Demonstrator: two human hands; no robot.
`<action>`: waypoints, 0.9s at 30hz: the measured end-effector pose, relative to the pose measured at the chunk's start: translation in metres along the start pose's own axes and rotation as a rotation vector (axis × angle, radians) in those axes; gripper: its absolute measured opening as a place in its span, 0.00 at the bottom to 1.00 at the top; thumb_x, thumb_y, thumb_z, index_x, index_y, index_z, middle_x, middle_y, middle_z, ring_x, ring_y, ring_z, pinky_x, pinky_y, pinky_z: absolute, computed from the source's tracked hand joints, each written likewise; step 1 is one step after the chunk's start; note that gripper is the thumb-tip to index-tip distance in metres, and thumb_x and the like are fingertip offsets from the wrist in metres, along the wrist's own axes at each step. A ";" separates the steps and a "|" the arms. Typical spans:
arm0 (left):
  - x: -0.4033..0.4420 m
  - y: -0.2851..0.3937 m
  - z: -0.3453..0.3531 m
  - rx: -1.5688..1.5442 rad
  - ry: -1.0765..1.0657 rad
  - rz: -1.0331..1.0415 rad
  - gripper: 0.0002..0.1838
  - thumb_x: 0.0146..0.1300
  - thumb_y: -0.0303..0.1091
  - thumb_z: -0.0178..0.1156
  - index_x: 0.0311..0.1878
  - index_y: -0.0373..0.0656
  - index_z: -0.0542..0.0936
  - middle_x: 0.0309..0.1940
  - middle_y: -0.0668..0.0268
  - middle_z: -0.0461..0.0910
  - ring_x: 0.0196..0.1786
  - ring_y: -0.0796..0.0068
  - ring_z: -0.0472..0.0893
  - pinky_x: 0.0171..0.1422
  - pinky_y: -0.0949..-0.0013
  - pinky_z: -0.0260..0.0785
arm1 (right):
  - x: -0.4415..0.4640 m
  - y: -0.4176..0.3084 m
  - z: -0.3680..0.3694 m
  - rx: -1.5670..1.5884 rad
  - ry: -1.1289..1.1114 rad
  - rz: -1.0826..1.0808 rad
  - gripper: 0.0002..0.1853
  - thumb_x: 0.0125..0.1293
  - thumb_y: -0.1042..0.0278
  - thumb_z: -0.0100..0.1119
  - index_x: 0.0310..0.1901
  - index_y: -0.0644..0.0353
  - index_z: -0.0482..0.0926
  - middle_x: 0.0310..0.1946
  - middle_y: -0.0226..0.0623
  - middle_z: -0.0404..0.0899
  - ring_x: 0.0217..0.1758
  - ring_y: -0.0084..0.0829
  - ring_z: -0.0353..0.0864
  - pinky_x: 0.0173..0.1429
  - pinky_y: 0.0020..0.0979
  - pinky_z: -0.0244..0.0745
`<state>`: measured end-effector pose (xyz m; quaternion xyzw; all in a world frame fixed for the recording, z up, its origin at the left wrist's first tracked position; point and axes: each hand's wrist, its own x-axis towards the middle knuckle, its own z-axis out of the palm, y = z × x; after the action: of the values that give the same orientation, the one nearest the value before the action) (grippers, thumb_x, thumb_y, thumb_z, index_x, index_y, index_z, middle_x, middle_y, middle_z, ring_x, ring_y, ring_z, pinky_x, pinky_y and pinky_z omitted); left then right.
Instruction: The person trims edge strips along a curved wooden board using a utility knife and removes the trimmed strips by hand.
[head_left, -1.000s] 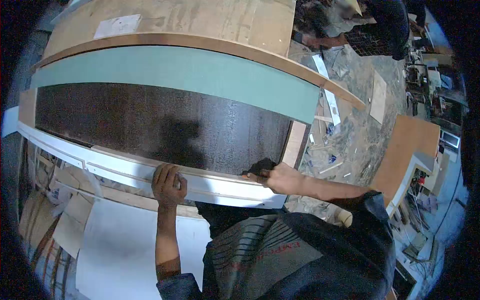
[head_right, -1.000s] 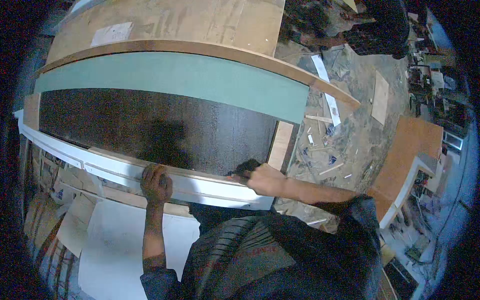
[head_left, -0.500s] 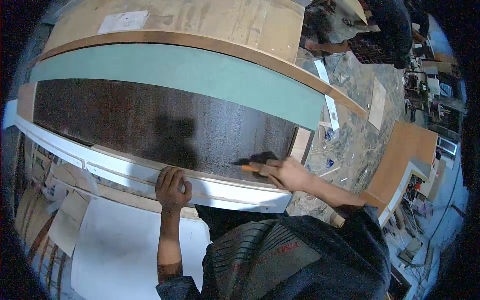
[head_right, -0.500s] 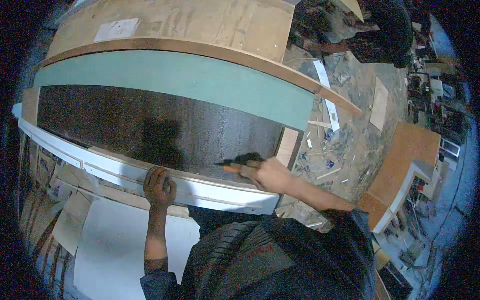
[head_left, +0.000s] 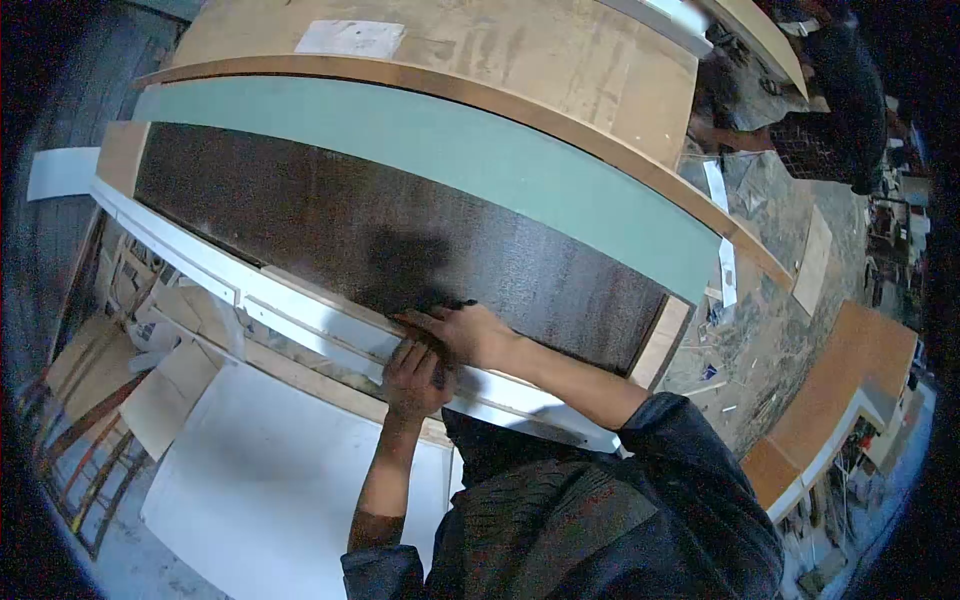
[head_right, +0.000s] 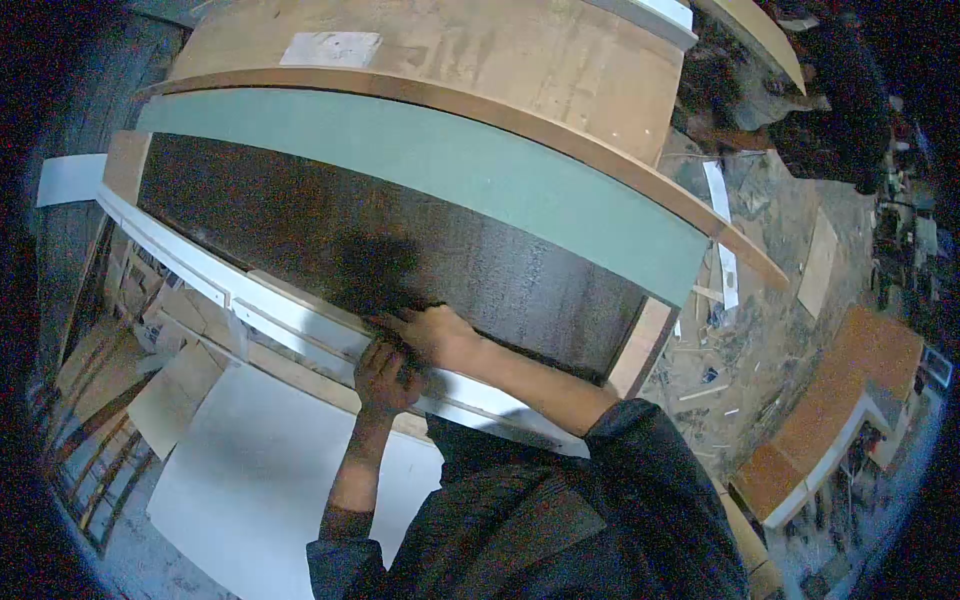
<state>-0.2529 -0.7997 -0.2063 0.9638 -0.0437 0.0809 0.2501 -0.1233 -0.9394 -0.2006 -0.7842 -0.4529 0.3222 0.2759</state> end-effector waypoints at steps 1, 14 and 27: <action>0.001 0.001 -0.001 -0.009 -0.010 -0.012 0.17 0.52 0.44 0.62 0.37 0.39 0.82 0.42 0.54 0.81 0.50 0.51 0.81 0.58 0.50 0.76 | 0.006 -0.001 0.003 -0.058 -0.013 0.000 0.34 0.67 0.62 0.53 0.76 0.41 0.59 0.46 0.44 0.83 0.40 0.49 0.87 0.42 0.45 0.85; -0.012 -0.007 0.005 0.038 0.065 0.045 0.17 0.56 0.42 0.63 0.41 0.37 0.84 0.45 0.52 0.82 0.52 0.48 0.82 0.59 0.52 0.76 | 0.012 0.004 -0.001 -0.284 -0.129 -0.075 0.26 0.67 0.64 0.52 0.67 0.56 0.71 0.36 0.46 0.84 0.38 0.46 0.88 0.37 0.44 0.84; 0.013 0.012 -0.004 -0.023 0.032 0.028 0.12 0.51 0.26 0.59 0.40 0.40 0.82 0.40 0.58 0.82 0.47 0.52 0.82 0.56 0.53 0.76 | -0.212 0.038 -0.042 -0.232 -0.327 0.035 0.10 0.57 0.67 0.56 0.31 0.62 0.85 0.24 0.46 0.82 0.27 0.47 0.85 0.32 0.47 0.79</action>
<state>-0.2423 -0.8087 -0.1946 0.9587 -0.0539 0.0993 0.2608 -0.1522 -1.1506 -0.1474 -0.7558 -0.5119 0.3957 0.1009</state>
